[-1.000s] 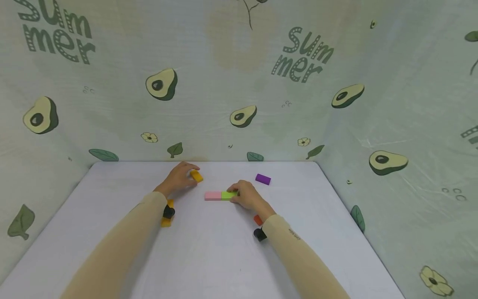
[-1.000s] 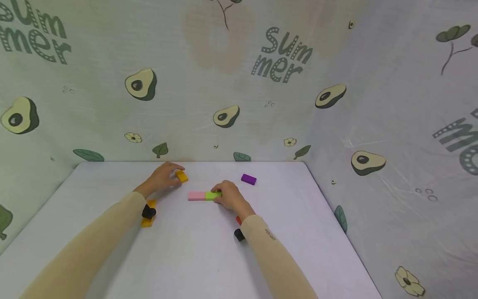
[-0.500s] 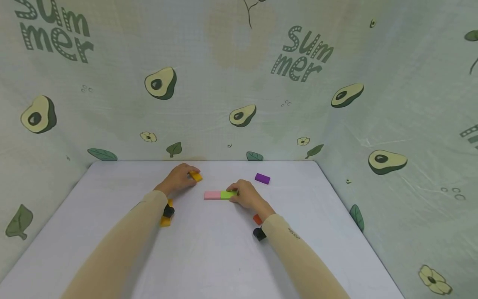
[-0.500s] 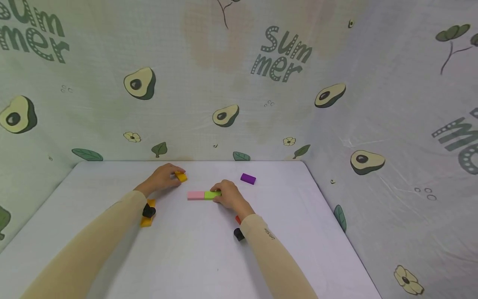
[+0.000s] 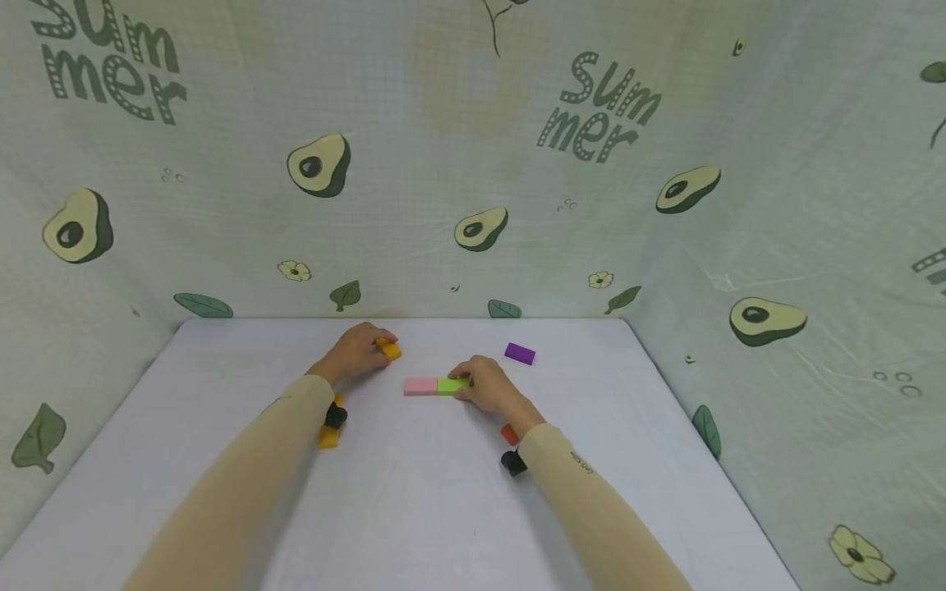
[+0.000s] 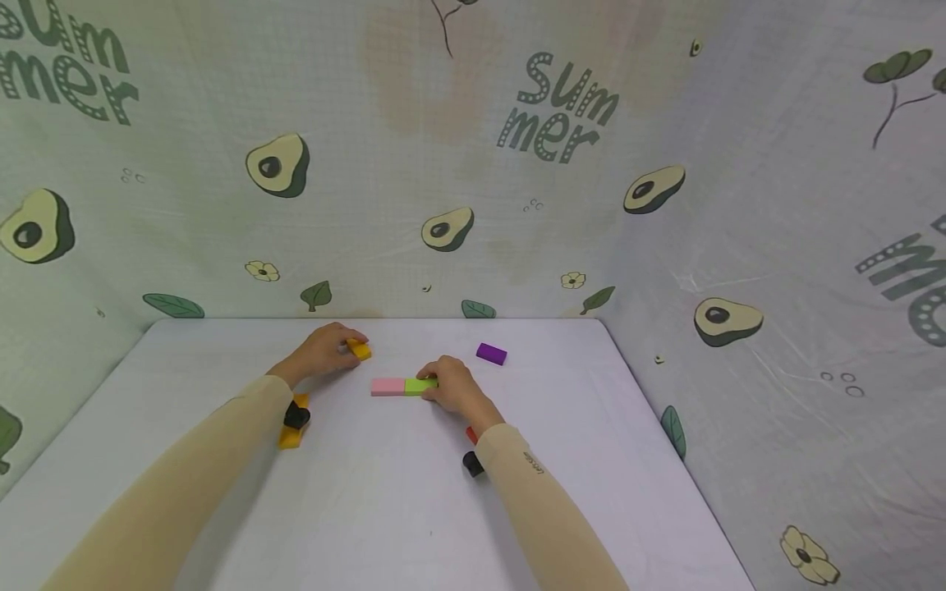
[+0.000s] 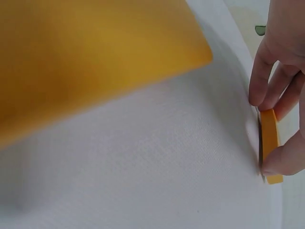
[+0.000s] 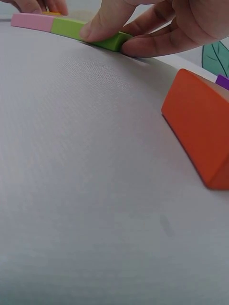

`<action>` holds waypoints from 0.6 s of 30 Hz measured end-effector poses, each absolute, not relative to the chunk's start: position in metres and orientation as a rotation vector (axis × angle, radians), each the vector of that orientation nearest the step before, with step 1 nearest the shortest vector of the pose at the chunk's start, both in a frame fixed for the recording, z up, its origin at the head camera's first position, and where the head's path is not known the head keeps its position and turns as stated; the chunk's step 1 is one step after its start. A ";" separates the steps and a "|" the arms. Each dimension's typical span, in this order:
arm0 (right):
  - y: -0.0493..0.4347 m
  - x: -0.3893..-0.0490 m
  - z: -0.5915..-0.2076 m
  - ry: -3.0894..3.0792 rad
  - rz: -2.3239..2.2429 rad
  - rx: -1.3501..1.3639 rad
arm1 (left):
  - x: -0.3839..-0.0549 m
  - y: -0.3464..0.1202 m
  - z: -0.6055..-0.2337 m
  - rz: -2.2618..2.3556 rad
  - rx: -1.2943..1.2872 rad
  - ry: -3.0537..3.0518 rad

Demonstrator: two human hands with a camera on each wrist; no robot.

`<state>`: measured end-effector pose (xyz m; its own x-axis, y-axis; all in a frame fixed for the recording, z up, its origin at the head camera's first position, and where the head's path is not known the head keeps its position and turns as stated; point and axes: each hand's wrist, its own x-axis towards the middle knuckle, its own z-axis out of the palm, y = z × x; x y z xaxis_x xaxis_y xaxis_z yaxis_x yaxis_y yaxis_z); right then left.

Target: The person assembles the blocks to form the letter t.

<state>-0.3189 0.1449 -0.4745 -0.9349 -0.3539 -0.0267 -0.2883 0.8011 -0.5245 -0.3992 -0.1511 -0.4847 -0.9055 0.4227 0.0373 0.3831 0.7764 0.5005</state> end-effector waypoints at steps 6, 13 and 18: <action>0.145 -0.319 -0.475 2.871 -0.791 -0.520 | -0.399 -0.149 -0.481 0.806 0.649 2.866; 0.145 -0.322 -0.477 2.871 -0.784 -0.524 | -0.401 -0.139 -0.476 0.826 0.780 2.843; 0.146 -0.323 -0.478 2.862 -0.783 -0.508 | -0.399 -0.128 -0.471 0.810 0.844 2.820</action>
<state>-0.3227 0.1455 -0.4777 -0.9348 -0.3533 -0.0371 -0.2853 0.8088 -0.5142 -0.3994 -0.1277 -0.4709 -0.8434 0.5333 0.0652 0.4865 0.7068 0.5135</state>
